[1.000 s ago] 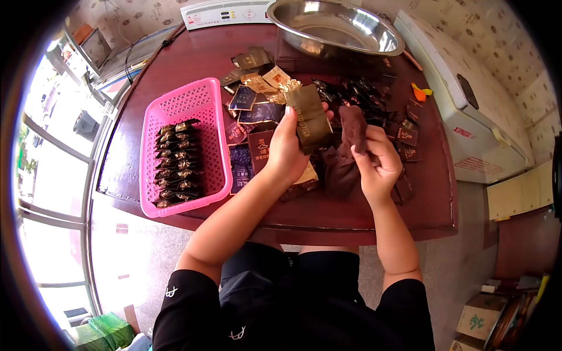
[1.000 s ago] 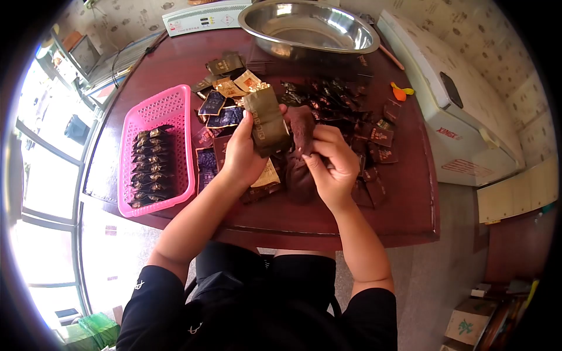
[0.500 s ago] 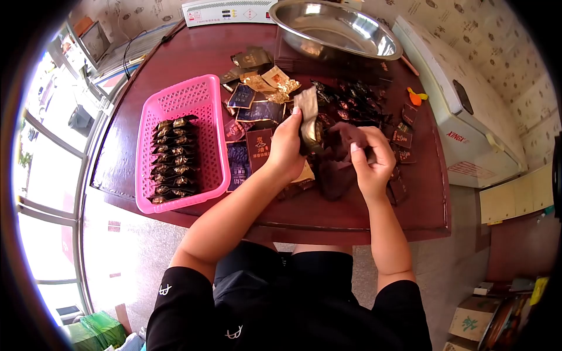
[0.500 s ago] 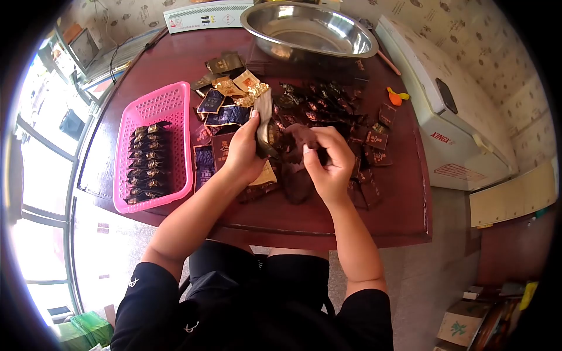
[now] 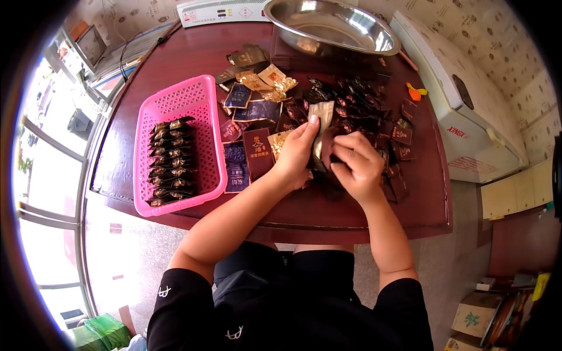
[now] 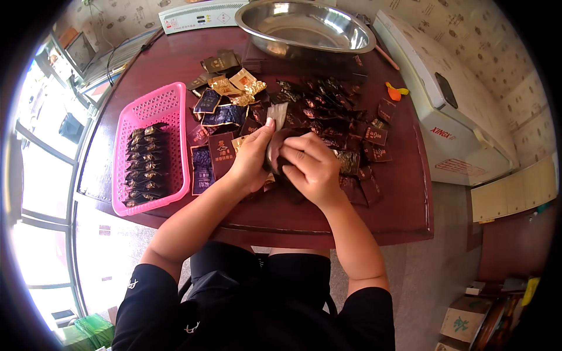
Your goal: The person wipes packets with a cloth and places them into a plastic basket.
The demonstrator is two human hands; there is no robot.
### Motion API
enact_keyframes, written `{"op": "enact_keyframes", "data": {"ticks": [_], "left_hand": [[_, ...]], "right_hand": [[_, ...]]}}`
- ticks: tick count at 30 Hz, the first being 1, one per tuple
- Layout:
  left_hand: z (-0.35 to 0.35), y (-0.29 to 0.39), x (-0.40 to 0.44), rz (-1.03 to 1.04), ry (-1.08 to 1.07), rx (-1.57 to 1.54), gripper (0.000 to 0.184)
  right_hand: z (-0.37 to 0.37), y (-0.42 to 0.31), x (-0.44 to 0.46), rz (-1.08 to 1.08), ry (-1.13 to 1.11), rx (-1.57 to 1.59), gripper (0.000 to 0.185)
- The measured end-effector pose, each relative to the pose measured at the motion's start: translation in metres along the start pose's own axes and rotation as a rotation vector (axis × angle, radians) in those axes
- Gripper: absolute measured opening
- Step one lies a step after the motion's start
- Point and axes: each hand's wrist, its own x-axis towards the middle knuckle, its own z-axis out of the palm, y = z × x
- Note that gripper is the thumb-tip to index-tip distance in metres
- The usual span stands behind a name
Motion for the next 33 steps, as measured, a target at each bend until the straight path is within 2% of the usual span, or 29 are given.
{"op": "enact_keyframes", "data": {"ticks": [2,4,6,7,10,13,15,17,18,19,22,23,25,26,27,29,31,33], "left_hand": [[0.000,0.003,0.001,-0.026,0.006,-0.062,0.035],[-0.009,-0.003,0.007,-0.016,-0.002,-0.093,0.035],[-0.013,-0.001,0.008,-0.124,-0.149,0.025,0.032],[-0.005,-0.002,0.004,-0.160,-0.069,0.019,0.030],[0.001,0.002,0.002,-0.284,-0.096,0.053,0.028],[0.010,0.003,-0.002,-0.244,-0.004,-0.024,0.029],[0.001,0.009,-0.002,-0.194,-0.086,-0.036,0.031],[0.002,0.009,0.000,-0.171,-0.050,-0.043,0.031],[0.003,0.005,0.002,-0.204,-0.017,-0.063,0.030],[-0.006,0.006,0.003,-0.214,-0.143,0.055,0.028],[0.004,0.002,-0.002,-0.266,-0.108,0.076,0.028],[0.006,0.003,-0.003,-0.270,-0.108,0.076,0.028],[0.009,0.006,-0.004,-0.221,-0.142,-0.057,0.032],[0.011,0.009,-0.007,-0.149,-0.118,-0.096,0.035],[0.007,0.010,-0.004,-0.084,-0.175,-0.160,0.034],[0.002,0.009,-0.005,-0.034,-0.063,-0.206,0.030],[-0.022,-0.009,0.012,0.046,-0.302,-0.602,0.019],[-0.033,-0.016,0.018,0.049,-0.164,-0.656,0.028]], "right_hand": [[0.004,-0.002,0.000,-0.090,-0.041,0.077,0.033],[0.003,0.000,0.000,-0.087,-0.028,0.045,0.033],[-0.002,0.003,0.000,-0.076,0.006,-0.036,0.032],[-0.005,0.006,0.000,-0.023,0.019,-0.116,0.032],[-0.009,0.015,-0.001,0.067,0.111,-0.189,0.032],[-0.010,0.013,-0.001,0.051,0.111,-0.164,0.030],[-0.007,0.006,0.000,-0.014,-0.005,-0.054,0.028],[-0.002,0.006,-0.002,-0.046,-0.031,0.061,0.028],[-0.003,0.005,-0.001,-0.073,-0.027,0.020,0.030],[-0.003,0.008,-0.003,-0.075,0.023,-0.016,0.031],[-0.004,0.009,-0.002,0.146,0.184,-0.179,0.030],[-0.006,0.013,-0.002,0.210,0.208,-0.141,0.021],[-0.002,0.015,-0.004,0.308,0.362,0.173,0.016],[-0.004,0.018,-0.013,0.383,0.336,0.311,0.015],[0.000,0.012,-0.014,0.436,0.301,0.389,0.014],[0.000,-0.004,-0.013,0.440,-0.013,0.580,0.015],[0.013,-0.004,-0.008,0.008,-0.177,0.215,0.022],[0.024,-0.013,-0.008,-0.047,-0.177,0.101,0.032]]}}
